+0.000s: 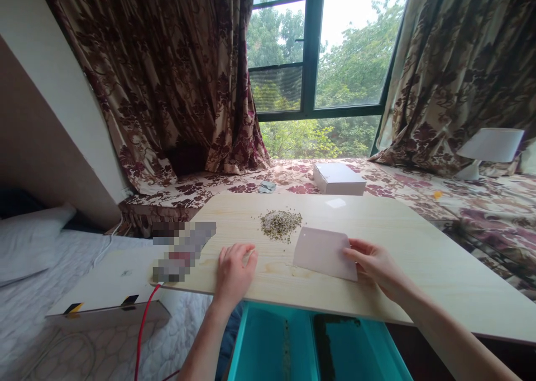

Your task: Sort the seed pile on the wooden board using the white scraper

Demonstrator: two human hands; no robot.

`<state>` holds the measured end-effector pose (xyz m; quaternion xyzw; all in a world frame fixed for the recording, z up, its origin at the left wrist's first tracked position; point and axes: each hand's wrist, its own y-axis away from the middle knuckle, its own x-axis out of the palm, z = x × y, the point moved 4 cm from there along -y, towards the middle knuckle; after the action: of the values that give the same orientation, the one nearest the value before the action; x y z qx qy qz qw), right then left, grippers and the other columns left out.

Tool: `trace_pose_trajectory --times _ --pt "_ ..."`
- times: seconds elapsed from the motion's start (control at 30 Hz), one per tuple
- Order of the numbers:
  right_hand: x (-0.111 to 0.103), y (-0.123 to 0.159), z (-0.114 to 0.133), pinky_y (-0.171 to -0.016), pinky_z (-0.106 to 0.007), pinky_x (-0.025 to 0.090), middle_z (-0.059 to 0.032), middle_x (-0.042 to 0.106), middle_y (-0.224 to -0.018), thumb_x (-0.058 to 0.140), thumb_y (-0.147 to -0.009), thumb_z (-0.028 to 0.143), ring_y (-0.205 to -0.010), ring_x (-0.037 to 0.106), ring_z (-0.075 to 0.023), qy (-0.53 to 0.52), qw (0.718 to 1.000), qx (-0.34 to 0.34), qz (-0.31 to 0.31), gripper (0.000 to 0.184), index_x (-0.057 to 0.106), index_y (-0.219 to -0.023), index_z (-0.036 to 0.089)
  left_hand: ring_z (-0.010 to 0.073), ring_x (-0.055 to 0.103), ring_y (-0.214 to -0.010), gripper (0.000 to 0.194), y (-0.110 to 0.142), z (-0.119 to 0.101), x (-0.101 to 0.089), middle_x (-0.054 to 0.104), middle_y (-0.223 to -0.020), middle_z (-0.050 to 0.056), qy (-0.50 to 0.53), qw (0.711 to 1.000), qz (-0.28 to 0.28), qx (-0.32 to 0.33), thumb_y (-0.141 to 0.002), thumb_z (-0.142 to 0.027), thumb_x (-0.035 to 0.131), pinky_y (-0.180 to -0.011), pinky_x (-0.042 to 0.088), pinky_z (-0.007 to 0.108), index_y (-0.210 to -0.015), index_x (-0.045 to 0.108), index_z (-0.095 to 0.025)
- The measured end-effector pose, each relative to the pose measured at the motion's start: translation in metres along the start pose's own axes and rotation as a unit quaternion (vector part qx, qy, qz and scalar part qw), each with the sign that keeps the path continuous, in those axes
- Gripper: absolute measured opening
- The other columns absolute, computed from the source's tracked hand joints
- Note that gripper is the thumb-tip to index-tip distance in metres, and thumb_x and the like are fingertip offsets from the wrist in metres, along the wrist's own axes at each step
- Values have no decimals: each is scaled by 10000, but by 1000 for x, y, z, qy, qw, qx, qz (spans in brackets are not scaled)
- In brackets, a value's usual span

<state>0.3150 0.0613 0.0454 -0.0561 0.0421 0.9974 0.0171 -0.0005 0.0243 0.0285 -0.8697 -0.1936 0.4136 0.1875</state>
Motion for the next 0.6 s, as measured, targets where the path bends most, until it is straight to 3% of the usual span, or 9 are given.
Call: trace_pose_trajectory --times 0.4,0.6 --pt "22 21 -14 -583 -316 538 -85 755 -794 766 -548 492 -748 690 -263 25 994 31 103 468 767 -913 198 218 637 -954 196 0 1 0 725 -991 60 -4 1000 3 1 -860 -299 497 -1041 357 463 -900 670 -216" --pt "14 15 15 -681 -343 562 -101 756 -844 785 -585 462 -803 692 -264 -4 999 -20 38 413 763 -895 189 218 634 -958 194 1 0 0 726 -989 58 1 1000 2 -4 -860 -296 499 -1071 327 476 -903 674 -223"
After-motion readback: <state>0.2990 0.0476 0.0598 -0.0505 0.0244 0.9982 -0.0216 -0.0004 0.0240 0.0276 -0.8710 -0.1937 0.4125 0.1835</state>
